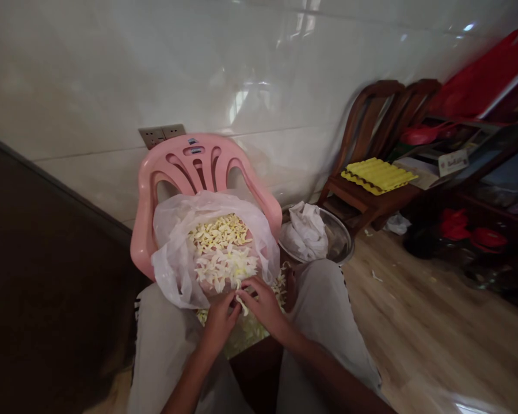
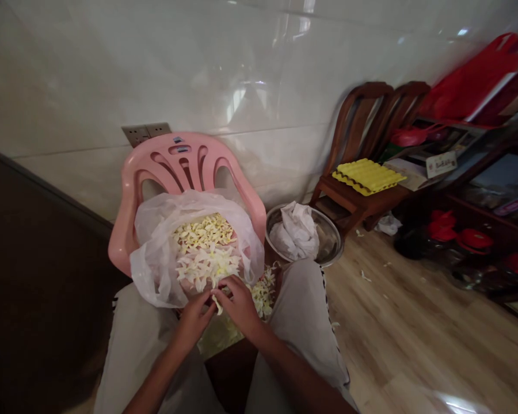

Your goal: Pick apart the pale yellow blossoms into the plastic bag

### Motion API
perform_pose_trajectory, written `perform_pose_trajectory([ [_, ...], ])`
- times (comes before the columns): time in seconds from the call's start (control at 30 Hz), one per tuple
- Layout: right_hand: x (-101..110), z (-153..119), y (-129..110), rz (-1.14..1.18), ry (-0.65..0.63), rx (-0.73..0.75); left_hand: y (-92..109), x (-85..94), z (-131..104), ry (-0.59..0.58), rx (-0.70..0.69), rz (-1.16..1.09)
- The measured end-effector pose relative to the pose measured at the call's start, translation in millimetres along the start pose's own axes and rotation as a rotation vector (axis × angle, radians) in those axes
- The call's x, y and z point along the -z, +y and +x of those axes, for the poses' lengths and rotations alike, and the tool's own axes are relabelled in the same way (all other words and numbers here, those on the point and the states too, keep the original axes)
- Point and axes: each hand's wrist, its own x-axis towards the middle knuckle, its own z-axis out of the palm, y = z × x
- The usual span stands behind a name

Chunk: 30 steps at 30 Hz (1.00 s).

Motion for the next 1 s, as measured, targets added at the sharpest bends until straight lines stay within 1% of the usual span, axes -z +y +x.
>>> perform_pose_trajectory([
  [0.17,1,4,1,0.105,0.013,-0.097,12,1.7,-1,-0.043,0.098,-0.193],
  [0.3,2,5,-4,0.175,0.003,-0.158,18,4.5,0,-0.009,0.154,-0.317],
  [0.37,3,5,-6,0.212,-0.001,-0.179,19,4.8,1,0.001,0.159,-0.322],
  [0.5,3,6,-8,0.283,0.003,-0.211,20,3.7,3,-0.044,0.166,-0.303],
  [0.63,2,6,-6,0.304,0.011,-0.232,19,2.7,3,-0.057,0.158,-0.28],
  [0.77,3,5,-5,0.255,0.006,-0.2,16,2.9,3,-0.051,0.143,-0.257],
  [0.9,4,3,-4,0.122,-0.008,-0.106,17,4.0,3,-0.041,0.145,-0.257],
  [1.0,3,0,-2,0.057,-0.005,-0.057,19,5.1,4,-0.01,0.137,-0.259],
])
